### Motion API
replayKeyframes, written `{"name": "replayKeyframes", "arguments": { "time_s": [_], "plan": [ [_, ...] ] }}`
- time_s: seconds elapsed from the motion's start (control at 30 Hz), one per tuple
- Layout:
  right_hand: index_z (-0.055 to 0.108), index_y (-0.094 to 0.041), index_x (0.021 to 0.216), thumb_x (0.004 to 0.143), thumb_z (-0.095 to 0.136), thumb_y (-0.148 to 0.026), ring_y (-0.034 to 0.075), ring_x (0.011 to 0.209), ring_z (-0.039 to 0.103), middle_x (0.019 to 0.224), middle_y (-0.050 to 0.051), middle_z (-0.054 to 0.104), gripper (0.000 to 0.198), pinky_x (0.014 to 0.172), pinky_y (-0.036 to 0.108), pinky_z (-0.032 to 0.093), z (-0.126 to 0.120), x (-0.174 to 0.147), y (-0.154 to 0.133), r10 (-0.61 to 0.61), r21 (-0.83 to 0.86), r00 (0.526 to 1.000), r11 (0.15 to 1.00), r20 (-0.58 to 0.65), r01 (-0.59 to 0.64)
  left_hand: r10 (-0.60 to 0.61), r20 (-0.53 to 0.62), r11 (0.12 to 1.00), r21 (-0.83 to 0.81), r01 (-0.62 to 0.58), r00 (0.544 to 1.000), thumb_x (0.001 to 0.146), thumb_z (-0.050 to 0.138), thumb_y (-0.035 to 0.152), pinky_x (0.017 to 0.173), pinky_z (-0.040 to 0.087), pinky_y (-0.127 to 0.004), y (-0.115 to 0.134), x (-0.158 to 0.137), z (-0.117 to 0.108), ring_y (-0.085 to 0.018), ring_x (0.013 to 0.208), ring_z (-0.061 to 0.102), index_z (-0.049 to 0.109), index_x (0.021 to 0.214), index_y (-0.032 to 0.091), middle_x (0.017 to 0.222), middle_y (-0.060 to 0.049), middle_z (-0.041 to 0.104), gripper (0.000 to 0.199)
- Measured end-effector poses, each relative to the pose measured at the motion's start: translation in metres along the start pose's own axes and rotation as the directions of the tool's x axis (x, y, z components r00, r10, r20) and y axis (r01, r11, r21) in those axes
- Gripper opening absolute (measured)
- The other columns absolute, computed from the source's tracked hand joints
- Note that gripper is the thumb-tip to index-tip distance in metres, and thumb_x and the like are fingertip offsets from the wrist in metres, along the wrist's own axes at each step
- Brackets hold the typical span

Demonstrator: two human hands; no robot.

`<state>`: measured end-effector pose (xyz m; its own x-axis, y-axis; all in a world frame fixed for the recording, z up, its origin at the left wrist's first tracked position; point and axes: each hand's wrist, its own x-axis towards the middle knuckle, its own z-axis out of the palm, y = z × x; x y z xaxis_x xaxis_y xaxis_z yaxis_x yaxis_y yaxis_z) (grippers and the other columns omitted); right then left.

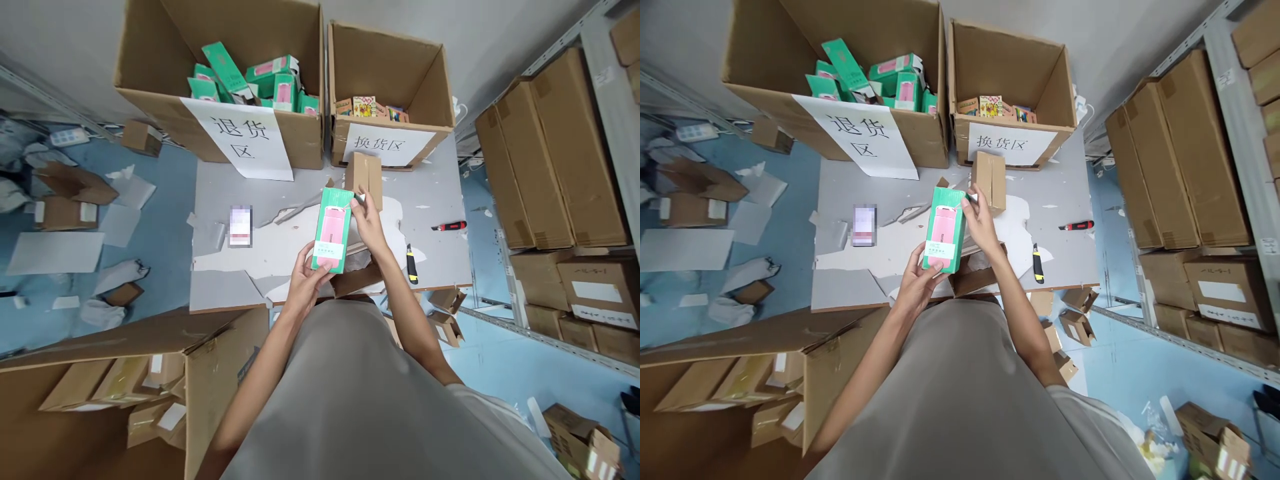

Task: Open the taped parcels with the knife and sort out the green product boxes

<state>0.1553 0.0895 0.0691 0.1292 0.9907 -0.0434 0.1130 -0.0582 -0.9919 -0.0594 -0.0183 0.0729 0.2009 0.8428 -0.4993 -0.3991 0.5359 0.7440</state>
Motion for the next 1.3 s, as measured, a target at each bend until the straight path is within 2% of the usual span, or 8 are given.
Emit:
{"name": "replayKeyframes", "arguments": {
  "time_s": [0.27,0.47,0.57,0.7,0.83,0.97,1.17,1.3],
  "plan": [
    [0.014,-0.036,0.192,0.108,0.044,-0.095,0.028,0.183,0.028,0.196,0.000,0.029,0.107,0.150,0.054,0.028,0.062,-0.004,-0.034,0.011,-0.130,0.989,0.991,0.148,0.008,0.039,-0.080,0.997,-0.059,-0.044,0.996,0.076,0.107,0.050,0.095,0.072,-0.035,0.042,0.032,-0.016,-0.030,0.131,0.078,0.061,0.158,0.038,0.154,-0.008,0.073,0.094],
    [0.013,-0.037,0.192,0.110,0.050,-0.089,0.034,0.171,0.051,0.195,0.002,0.033,0.104,0.134,0.055,0.055,0.094,0.025,-0.052,0.010,-0.172,0.963,0.984,0.270,0.038,0.167,-0.123,0.982,-0.064,-0.176,0.978,0.080,0.105,0.048,0.092,0.070,-0.030,0.110,0.085,-0.025,-0.026,0.126,0.080,0.065,0.153,0.038,0.151,-0.007,0.075,0.084],
    [0.015,-0.036,0.192,0.109,0.050,-0.091,0.035,0.172,0.049,0.193,0.005,0.038,0.106,0.134,0.056,0.055,0.106,0.074,-0.067,-0.079,-0.186,0.955,0.973,0.287,0.136,0.243,-0.115,0.964,-0.079,-0.253,0.963,0.082,0.104,0.045,0.098,0.070,-0.034,0.153,0.125,-0.019,-0.025,0.123,0.080,0.065,0.154,0.039,0.147,-0.007,0.076,0.083],
    [0.025,-0.031,0.191,0.107,0.040,-0.098,0.032,0.180,0.035,0.192,0.006,0.040,0.108,0.148,0.057,0.032,0.119,0.176,-0.090,-0.244,-0.214,0.937,0.930,0.248,0.299,0.337,-0.032,0.935,-0.104,-0.338,0.941,0.088,0.102,0.048,0.117,0.066,-0.047,0.225,0.197,0.002,-0.027,0.130,0.078,0.062,0.158,0.041,0.156,-0.006,0.072,0.081],
    [0.046,-0.028,0.182,0.102,0.042,-0.103,0.034,0.178,0.039,0.188,0.009,0.048,0.110,0.149,0.061,0.024,0.117,0.248,-0.092,-0.202,-0.267,0.952,0.927,0.231,0.262,0.296,-0.043,0.955,0.003,-0.296,0.954,0.096,0.094,0.059,0.129,0.054,-0.055,0.269,0.255,0.008,-0.038,0.159,0.059,0.060,0.163,0.038,0.170,-0.012,0.061,0.078],
    [0.072,-0.024,0.160,0.097,0.058,-0.103,0.039,0.167,0.055,0.167,0.014,0.070,0.102,0.146,0.066,0.028,0.081,0.215,-0.050,-0.150,-0.261,0.957,0.941,0.247,0.215,0.267,-0.109,0.955,0.162,-0.248,0.958,0.101,0.087,0.061,0.130,0.045,-0.067,0.216,0.250,-0.024,-0.045,0.173,0.039,0.056,0.165,0.030,0.178,-0.016,0.049,0.078],
    [0.081,-0.022,0.144,0.102,0.062,-0.089,0.037,0.148,0.072,0.156,0.018,0.078,0.081,0.130,0.060,0.055,-0.046,0.052,0.025,0.029,-0.338,1.000,0.941,-0.008,-0.030,-0.141,-0.316,0.931,0.280,0.234,0.938,0.093,0.086,0.056,0.115,0.059,-0.049,0.027,0.144,-0.089,-0.035,0.144,0.066,0.067,0.143,0.024,0.153,-0.020,0.068,0.063],
    [0.084,-0.016,0.132,0.102,0.062,-0.081,0.041,0.138,0.077,0.144,0.027,0.081,0.075,0.124,0.062,0.059,-0.139,-0.054,0.075,0.172,-0.417,0.957,0.871,-0.233,-0.258,-0.308,-0.328,0.854,0.318,0.412,0.893,0.086,0.088,0.048,0.107,0.060,-0.047,-0.060,0.075,-0.105,-0.033,0.131,0.072,0.069,0.132,0.022,0.142,-0.021,0.072,0.057]
  ]
}}
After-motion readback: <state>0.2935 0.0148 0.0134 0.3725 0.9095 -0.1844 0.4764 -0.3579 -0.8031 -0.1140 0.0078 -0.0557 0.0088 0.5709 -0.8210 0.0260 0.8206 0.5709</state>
